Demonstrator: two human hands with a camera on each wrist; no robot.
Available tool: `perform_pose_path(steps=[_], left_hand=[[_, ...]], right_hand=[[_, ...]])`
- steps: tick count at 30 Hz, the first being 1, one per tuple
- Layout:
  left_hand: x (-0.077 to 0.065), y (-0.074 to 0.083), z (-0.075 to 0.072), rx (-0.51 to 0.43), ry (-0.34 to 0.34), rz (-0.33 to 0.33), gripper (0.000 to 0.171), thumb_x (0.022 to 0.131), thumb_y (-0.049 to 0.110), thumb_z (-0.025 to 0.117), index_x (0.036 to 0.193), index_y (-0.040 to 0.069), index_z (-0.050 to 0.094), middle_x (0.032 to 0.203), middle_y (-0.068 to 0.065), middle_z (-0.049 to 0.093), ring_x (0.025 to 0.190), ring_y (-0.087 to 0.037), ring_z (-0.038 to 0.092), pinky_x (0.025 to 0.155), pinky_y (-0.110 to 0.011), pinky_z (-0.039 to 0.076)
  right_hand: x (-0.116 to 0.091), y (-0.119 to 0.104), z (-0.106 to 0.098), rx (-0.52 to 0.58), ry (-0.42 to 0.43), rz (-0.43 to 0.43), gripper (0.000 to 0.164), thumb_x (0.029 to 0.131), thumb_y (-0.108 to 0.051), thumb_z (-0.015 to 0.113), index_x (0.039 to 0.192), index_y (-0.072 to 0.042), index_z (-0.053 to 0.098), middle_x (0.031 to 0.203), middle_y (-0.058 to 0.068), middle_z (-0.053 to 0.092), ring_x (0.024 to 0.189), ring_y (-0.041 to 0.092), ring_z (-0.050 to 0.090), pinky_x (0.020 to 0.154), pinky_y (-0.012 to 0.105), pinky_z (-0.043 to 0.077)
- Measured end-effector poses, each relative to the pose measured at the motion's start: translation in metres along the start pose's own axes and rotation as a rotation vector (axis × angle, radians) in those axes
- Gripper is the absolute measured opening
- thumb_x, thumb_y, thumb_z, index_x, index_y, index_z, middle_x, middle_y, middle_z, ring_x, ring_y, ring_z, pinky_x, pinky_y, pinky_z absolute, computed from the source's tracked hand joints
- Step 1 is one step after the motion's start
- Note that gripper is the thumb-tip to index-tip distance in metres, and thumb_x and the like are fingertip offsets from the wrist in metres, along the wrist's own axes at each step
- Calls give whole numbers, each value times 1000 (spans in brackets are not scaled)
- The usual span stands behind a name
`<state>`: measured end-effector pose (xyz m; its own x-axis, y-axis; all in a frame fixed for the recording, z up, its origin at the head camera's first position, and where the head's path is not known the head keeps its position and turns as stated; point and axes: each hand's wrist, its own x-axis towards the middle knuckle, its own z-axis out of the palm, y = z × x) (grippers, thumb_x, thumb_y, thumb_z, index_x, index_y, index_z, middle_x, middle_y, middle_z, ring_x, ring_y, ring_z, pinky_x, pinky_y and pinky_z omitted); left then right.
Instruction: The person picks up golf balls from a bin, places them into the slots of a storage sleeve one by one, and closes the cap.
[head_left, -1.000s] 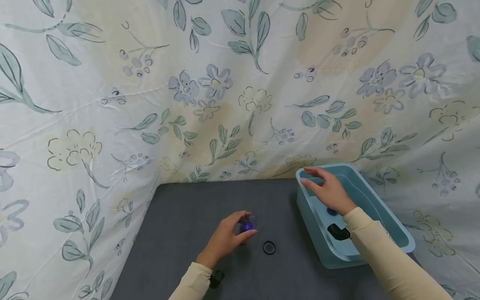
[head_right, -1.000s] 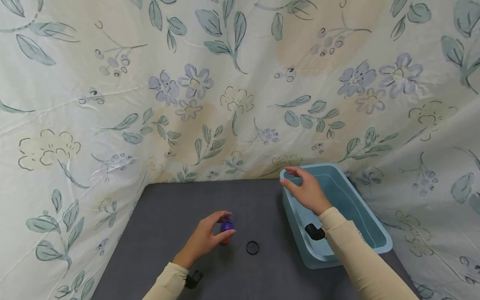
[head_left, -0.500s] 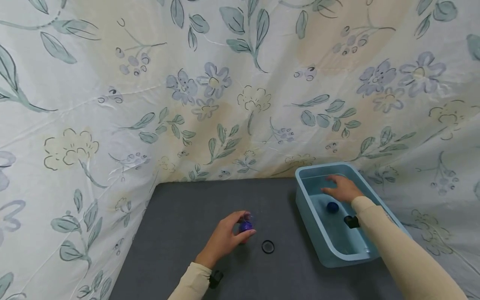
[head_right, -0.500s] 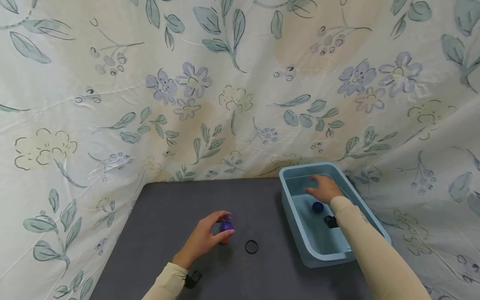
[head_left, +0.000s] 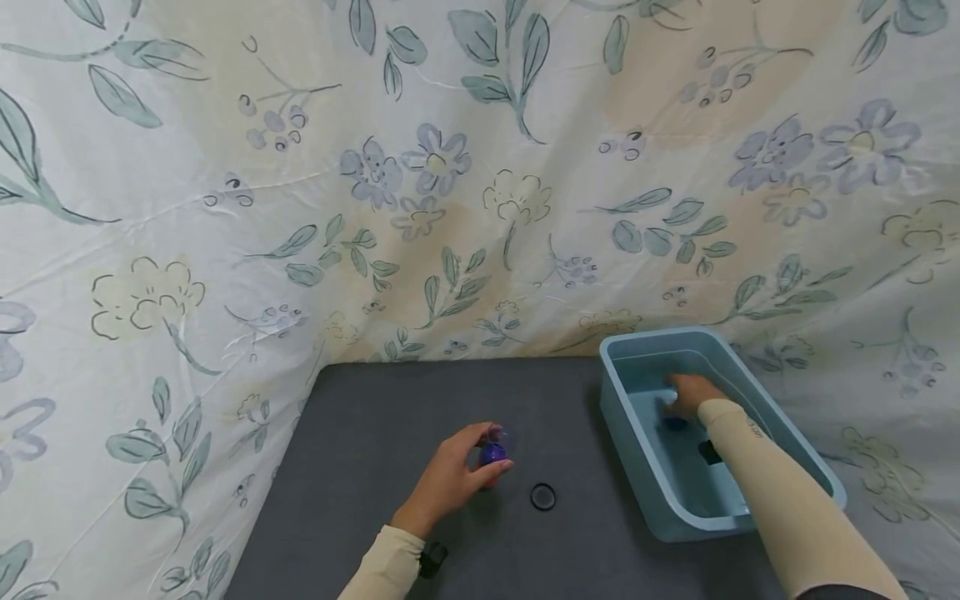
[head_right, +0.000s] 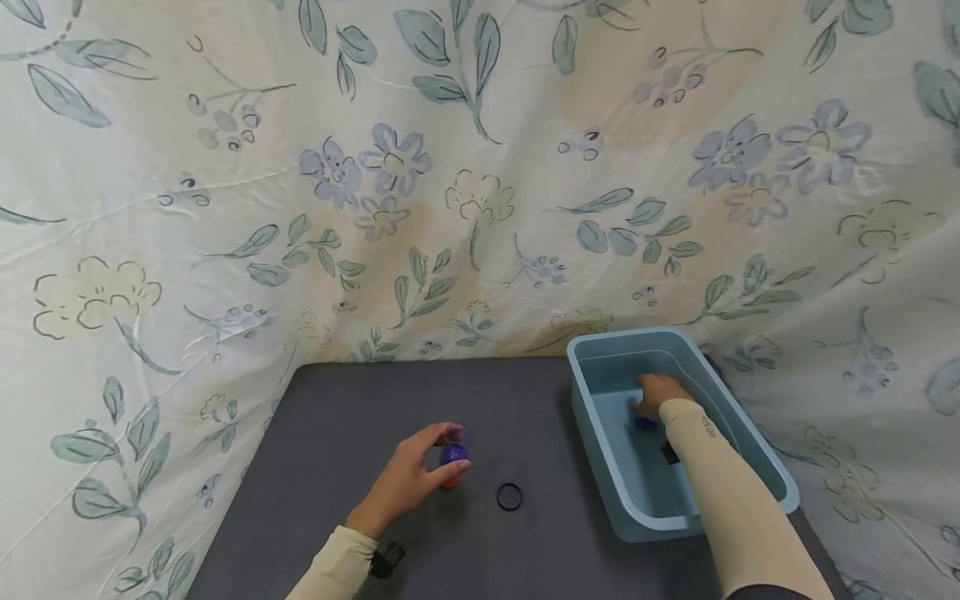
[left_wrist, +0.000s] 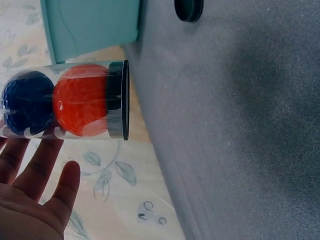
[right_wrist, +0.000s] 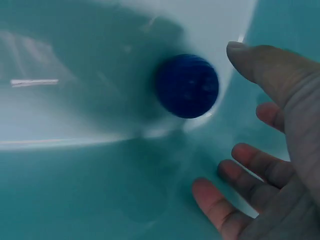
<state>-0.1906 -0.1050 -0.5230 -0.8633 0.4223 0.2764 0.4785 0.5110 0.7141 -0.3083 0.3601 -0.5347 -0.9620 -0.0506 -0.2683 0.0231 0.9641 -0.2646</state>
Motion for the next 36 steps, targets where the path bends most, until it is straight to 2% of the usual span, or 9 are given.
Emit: perform_pose_path(steps=[6,8,14,19,24,27,32,36], left_hand=[[0,-1,-1,-2,-2,-9,51,96,54,68,140,28,59,129,4,69,116,-11,66,96,-39,58],[0,0,-1,-6,-4,-20,52,96,55,68,139,29,59,129,3,69,116,-11,66,97,-39,58],[-1,1,-2,-1,1,-25,53,96,55,68,139,27,59,128,4,69,115,-10,66,97,-39,58],[-2,1,-4,-2,4,-28,52,96,55,69,139,28,59,128,5,69,115,-10,66,96,-38,58],[-1,1,-3,-1,4,-17,51,96,53,69,139,28,59,128,3,69,115,-10,66,95,-38,59],[0,3,-3,-9,1,-10,51,96,52,70,139,28,59,128,5,69,115,-10,66,96,-38,58],[2,4,-5,-30,30,-5,49,95,51,71,138,29,60,126,6,69,114,-9,66,96,-38,58],[2,4,-7,-23,49,-3,50,95,51,71,138,29,60,127,5,69,117,-9,66,99,-40,58]], right_hand=[[3,6,10,-35,-18,-20,60,82,-7,85,129,18,57,120,39,63,107,53,64,90,60,55],[3,6,13,-50,-25,-27,55,80,-5,86,122,18,61,112,36,66,99,48,67,84,56,57],[3,8,19,-127,-43,-40,22,85,1,77,101,12,65,88,23,66,77,32,63,71,49,55],[2,7,15,-122,-63,-22,20,88,1,73,104,12,65,92,25,66,80,33,64,73,51,55],[-1,12,6,-34,-36,-36,27,90,-9,75,104,13,65,93,25,67,80,32,66,71,49,55],[-9,8,-4,64,1,-41,40,92,-19,76,108,15,64,94,26,68,80,32,66,68,46,56],[-25,-18,-22,238,100,-57,67,97,-42,72,129,16,59,118,35,65,96,41,68,75,50,60],[-40,-39,-29,350,171,-55,81,97,-58,67,137,10,56,130,35,62,108,45,66,83,54,61]])
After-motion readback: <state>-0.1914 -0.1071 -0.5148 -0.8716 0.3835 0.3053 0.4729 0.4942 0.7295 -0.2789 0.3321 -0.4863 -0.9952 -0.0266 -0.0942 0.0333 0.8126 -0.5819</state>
